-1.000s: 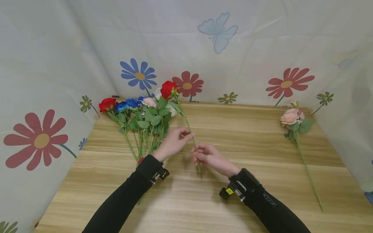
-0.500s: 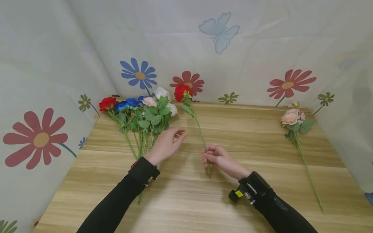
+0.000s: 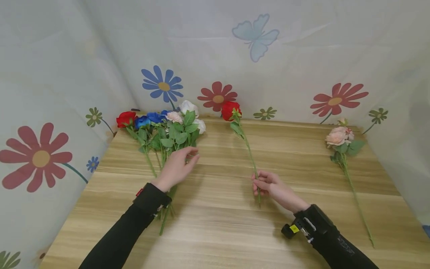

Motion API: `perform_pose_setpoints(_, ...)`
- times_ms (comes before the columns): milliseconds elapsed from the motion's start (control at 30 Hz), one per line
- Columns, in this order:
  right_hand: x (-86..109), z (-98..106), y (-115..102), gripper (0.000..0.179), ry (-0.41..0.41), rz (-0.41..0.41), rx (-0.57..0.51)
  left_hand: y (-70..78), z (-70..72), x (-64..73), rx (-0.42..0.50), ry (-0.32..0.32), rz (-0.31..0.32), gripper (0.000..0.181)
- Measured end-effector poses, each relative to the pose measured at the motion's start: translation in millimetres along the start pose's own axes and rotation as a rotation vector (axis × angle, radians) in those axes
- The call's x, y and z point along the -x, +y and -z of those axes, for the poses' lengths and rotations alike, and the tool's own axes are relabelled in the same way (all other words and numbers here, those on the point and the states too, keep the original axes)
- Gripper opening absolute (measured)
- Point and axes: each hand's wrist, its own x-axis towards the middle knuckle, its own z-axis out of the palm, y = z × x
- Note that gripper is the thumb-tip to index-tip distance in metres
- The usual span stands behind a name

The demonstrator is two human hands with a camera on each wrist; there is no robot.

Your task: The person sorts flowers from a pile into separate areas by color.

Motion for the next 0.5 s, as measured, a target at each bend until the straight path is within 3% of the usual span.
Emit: perform_pose_setpoints(500,44.3,49,18,0.030,0.097,-0.055,0.075,-10.4,8.4,8.0,-0.048,-0.003,0.005,0.036)
